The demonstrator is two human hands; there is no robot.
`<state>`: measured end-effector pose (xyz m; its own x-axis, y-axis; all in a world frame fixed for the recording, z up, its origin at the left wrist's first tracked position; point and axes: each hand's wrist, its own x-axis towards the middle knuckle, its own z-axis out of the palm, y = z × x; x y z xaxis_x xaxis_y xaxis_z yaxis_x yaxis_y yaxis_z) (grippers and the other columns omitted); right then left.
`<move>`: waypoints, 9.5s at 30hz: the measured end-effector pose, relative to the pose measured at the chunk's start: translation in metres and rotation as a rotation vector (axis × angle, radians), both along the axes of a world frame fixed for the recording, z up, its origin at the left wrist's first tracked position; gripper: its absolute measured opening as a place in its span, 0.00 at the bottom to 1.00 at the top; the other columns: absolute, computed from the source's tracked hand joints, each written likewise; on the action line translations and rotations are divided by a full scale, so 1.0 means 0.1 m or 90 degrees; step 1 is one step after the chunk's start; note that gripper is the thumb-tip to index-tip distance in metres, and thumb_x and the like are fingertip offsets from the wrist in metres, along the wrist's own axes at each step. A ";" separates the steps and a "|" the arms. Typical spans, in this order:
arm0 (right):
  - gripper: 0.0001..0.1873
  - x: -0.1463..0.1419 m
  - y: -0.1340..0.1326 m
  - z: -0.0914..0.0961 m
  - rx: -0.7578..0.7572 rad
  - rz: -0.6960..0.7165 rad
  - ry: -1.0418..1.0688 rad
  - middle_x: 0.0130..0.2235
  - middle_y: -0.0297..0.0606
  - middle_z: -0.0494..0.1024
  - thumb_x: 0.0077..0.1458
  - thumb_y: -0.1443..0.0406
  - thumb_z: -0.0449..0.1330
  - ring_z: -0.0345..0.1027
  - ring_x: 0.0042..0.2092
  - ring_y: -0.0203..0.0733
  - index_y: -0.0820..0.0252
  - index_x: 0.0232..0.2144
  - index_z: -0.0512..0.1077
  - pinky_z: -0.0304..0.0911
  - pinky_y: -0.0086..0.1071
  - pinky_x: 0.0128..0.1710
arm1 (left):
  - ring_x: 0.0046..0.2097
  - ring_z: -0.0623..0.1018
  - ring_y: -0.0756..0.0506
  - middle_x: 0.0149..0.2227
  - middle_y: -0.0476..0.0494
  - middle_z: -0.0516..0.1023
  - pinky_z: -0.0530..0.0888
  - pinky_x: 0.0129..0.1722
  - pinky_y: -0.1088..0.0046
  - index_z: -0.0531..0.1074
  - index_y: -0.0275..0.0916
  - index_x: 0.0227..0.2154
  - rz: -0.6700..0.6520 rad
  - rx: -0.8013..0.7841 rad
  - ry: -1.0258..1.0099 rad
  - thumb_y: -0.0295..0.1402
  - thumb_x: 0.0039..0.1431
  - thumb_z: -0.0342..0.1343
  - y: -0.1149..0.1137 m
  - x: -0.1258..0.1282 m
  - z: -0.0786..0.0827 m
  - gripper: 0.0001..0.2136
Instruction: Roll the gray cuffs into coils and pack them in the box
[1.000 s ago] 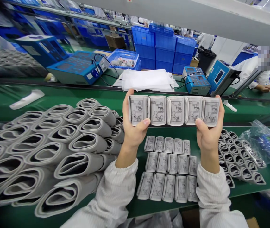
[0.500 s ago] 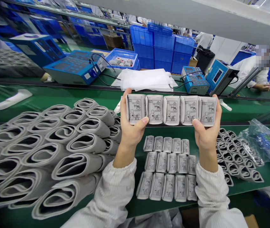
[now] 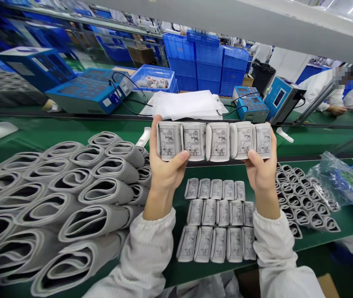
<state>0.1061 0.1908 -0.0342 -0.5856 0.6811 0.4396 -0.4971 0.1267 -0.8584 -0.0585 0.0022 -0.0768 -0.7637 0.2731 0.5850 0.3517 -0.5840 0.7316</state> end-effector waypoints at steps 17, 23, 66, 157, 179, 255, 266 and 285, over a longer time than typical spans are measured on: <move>0.43 -0.01 -0.04 -0.05 -0.049 0.078 0.024 0.70 0.34 0.78 0.59 0.52 0.76 0.77 0.68 0.53 0.31 0.72 0.68 0.86 0.52 0.60 | 0.74 0.78 0.31 0.73 0.44 0.76 0.85 0.66 0.50 0.60 0.64 0.78 -0.169 -0.001 -0.178 0.49 0.62 0.75 -0.07 0.06 0.10 0.45; 0.47 -0.03 -0.02 -0.09 0.037 0.041 0.027 0.73 0.35 0.75 0.59 0.49 0.76 0.70 0.75 0.55 0.30 0.76 0.64 0.76 0.56 0.72 | 0.75 0.76 0.29 0.75 0.43 0.74 0.85 0.66 0.46 0.59 0.65 0.78 -0.168 -0.011 -0.160 0.49 0.65 0.73 -0.07 0.05 0.10 0.43; 0.48 0.00 -0.14 0.03 0.088 -0.041 -0.042 0.78 0.35 0.67 0.59 0.47 0.76 0.62 0.80 0.61 0.32 0.76 0.63 0.74 0.60 0.73 | 0.77 0.73 0.31 0.80 0.46 0.64 0.85 0.66 0.51 0.62 0.68 0.77 -0.023 -0.034 -0.140 0.45 0.61 0.78 -0.07 0.11 0.16 0.46; 0.21 0.19 0.22 0.15 0.095 -0.052 -0.009 0.50 0.36 0.87 0.49 0.59 0.76 0.80 0.50 0.62 0.31 0.47 0.85 0.78 0.65 0.53 | 0.74 0.77 0.29 0.73 0.37 0.76 0.71 0.77 0.44 0.71 0.50 0.72 -0.050 0.135 -0.107 0.50 0.79 0.52 -0.04 0.69 0.34 0.24; 0.20 0.21 0.11 0.18 0.142 -0.068 -0.054 0.53 0.40 0.84 0.53 0.53 0.74 0.80 0.54 0.63 0.35 0.48 0.77 0.78 0.65 0.57 | 0.76 0.75 0.23 0.74 0.37 0.73 0.73 0.75 0.36 0.66 0.56 0.75 -0.019 0.054 -0.063 0.62 0.70 0.62 -0.03 0.47 0.19 0.36; 0.26 0.16 0.05 0.02 0.250 -0.008 0.017 0.58 0.41 0.81 0.66 0.46 0.69 0.81 0.60 0.58 0.41 0.60 0.71 0.82 0.55 0.59 | 0.74 0.77 0.24 0.73 0.37 0.72 0.77 0.72 0.37 0.62 0.58 0.74 0.065 -0.004 -0.002 0.57 0.65 0.71 -0.06 0.24 0.05 0.40; 0.27 0.17 0.01 0.05 0.217 -0.008 -0.005 0.57 0.41 0.81 0.65 0.44 0.69 0.79 0.61 0.59 0.41 0.60 0.71 0.81 0.55 0.59 | 0.73 0.78 0.23 0.73 0.34 0.72 0.76 0.72 0.34 0.63 0.55 0.74 0.061 0.007 -0.021 0.55 0.63 0.72 -0.09 0.26 0.07 0.41; 0.27 0.17 -0.03 0.11 0.203 -0.024 -0.049 0.58 0.42 0.79 0.71 0.36 0.55 0.79 0.60 0.57 0.41 0.59 0.71 0.81 0.54 0.58 | 0.71 0.80 0.28 0.71 0.41 0.75 0.77 0.72 0.40 0.69 0.60 0.69 0.056 0.033 -0.054 0.50 0.61 0.74 -0.09 0.29 0.08 0.36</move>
<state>0.1231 0.1875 -0.0234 -0.6018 0.5385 0.5898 -0.4222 0.4123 -0.8073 -0.0299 -0.0066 -0.0683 -0.8305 0.1744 0.5290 0.3413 -0.5913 0.7307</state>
